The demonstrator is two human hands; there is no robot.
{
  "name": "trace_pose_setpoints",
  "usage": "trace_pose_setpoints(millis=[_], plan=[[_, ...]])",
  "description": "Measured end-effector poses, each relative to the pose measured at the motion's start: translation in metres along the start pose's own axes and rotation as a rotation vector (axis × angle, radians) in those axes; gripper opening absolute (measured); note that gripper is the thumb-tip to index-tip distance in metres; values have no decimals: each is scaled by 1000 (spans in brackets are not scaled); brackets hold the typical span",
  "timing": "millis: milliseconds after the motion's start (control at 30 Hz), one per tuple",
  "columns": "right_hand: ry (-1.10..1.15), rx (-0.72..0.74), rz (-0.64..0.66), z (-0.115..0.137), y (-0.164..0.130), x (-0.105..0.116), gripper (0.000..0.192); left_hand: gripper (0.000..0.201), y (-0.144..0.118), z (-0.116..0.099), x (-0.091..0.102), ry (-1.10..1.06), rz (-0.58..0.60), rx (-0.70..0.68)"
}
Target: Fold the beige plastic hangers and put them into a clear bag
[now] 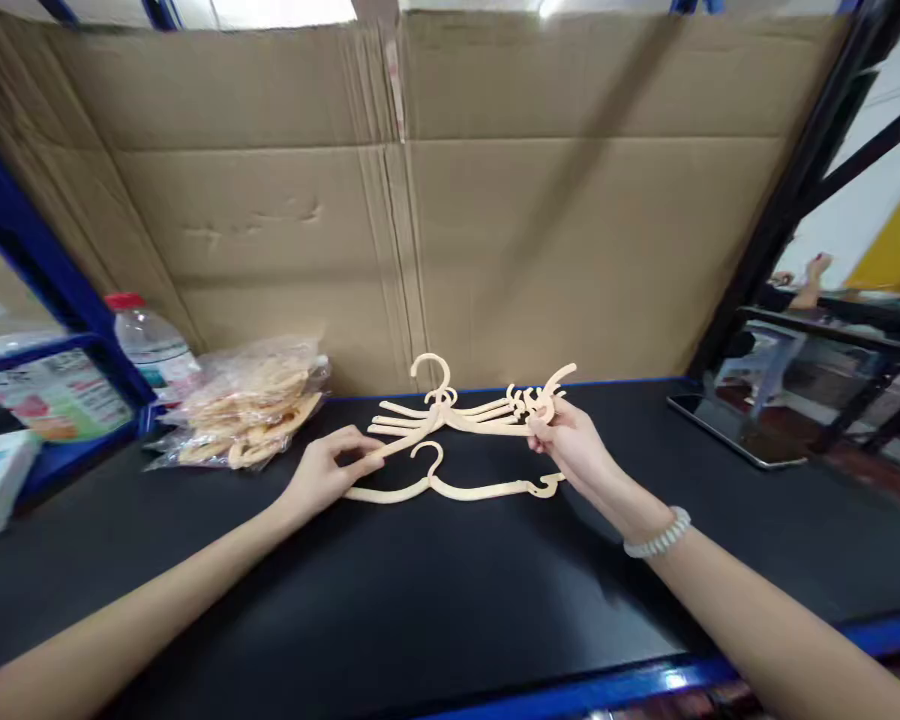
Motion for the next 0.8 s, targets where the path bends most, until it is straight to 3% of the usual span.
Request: trace_pose_setpoints(millis=[133, 333, 467, 600, 700, 800], plan=[[37, -78, 28, -5, -3, 0, 25, 14, 2, -22, 6, 139, 87, -149], [63, -158, 80, -4, 5, 6, 20, 16, -6, -55, 11, 587, 247, -476], [42, -114, 103, 13, 16, 20, 19, 20, -3, -49, 23, 697, 279, -482], [-167, -123, 183, 26, 20, 32, 23, 17, -3, -42, 25, 695, 410, -475], [-444, -151, 305, 30, 16, 29, 29, 14, -7, -41, 23, 677, 482, -469], [-676, -229, 506, 24, 4, 17, 29, 11, -13, -43, 19, 648, 532, -459]])
Point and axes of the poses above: each hand's wrist, its own y-axis towards the middle knuckle, its own x-axis out of the back of the hand, z = x × y, the point moved 10 cm from there along y, towards the middle knuckle, and after that the axes turned 11 degrees about y, right-handed, at the moved point
